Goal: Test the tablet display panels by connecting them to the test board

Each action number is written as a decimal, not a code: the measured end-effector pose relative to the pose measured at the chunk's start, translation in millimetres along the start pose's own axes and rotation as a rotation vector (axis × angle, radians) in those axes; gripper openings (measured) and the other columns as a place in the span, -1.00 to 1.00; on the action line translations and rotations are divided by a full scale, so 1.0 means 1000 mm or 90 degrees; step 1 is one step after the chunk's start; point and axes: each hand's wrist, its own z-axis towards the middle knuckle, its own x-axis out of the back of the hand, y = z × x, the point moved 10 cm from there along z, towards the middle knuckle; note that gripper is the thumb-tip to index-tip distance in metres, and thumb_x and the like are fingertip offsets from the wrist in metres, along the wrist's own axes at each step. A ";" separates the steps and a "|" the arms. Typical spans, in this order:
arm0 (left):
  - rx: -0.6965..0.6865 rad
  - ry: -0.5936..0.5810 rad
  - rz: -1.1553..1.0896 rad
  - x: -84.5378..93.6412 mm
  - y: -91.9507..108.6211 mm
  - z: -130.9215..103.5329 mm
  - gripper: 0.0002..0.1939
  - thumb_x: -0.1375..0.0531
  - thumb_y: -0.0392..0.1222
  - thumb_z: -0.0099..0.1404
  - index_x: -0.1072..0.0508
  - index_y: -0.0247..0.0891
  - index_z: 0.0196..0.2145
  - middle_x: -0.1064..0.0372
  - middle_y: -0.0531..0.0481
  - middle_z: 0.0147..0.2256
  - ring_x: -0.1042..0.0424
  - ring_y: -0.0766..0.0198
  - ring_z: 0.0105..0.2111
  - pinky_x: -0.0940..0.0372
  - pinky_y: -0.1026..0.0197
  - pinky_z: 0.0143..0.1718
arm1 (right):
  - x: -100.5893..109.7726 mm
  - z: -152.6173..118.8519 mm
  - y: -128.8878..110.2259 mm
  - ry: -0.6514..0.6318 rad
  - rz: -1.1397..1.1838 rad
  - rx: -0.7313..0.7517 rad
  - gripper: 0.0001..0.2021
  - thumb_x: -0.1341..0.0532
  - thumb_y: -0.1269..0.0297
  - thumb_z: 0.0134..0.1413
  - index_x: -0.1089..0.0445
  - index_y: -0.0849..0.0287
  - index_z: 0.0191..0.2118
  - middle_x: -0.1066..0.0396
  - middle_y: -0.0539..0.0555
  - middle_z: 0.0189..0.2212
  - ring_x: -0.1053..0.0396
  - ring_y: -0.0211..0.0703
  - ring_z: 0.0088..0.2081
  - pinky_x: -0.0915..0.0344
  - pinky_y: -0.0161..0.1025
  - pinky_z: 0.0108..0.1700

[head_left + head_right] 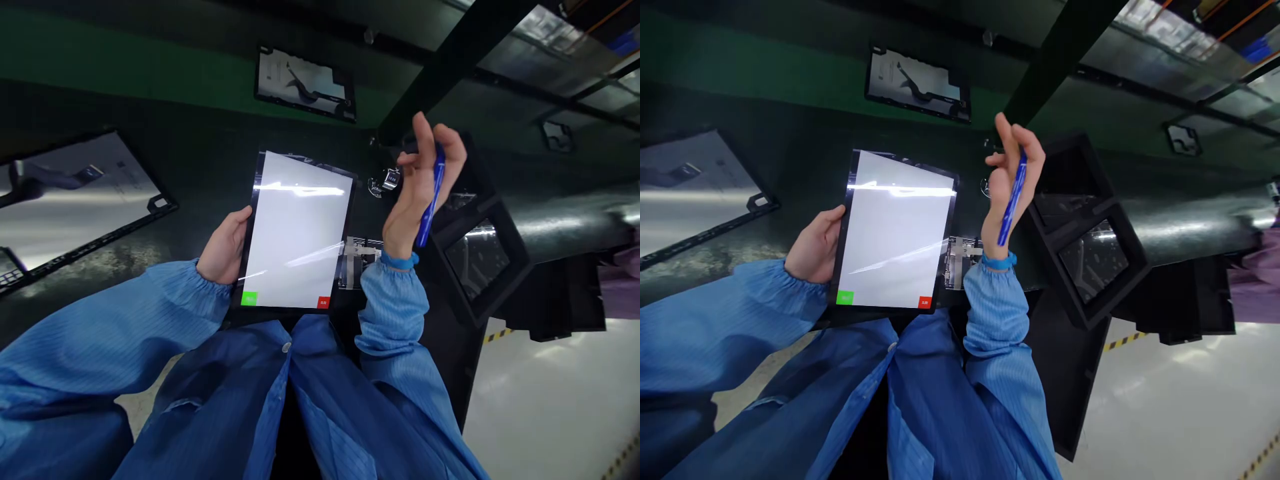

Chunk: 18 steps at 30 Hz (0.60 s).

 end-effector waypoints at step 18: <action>-0.042 0.050 -0.046 -0.003 0.009 -0.010 -0.61 -0.04 -0.11 0.44 -0.50 -0.42 0.02 -0.62 -0.10 -0.15 -0.52 0.01 0.04 -0.34 0.08 0.16 | -0.014 -0.098 -0.050 -0.179 -0.201 0.100 -0.78 -0.22 0.30 0.28 -0.49 -0.12 -0.02 -0.49 0.03 0.14 -0.51 0.00 0.09 -0.53 0.04 0.06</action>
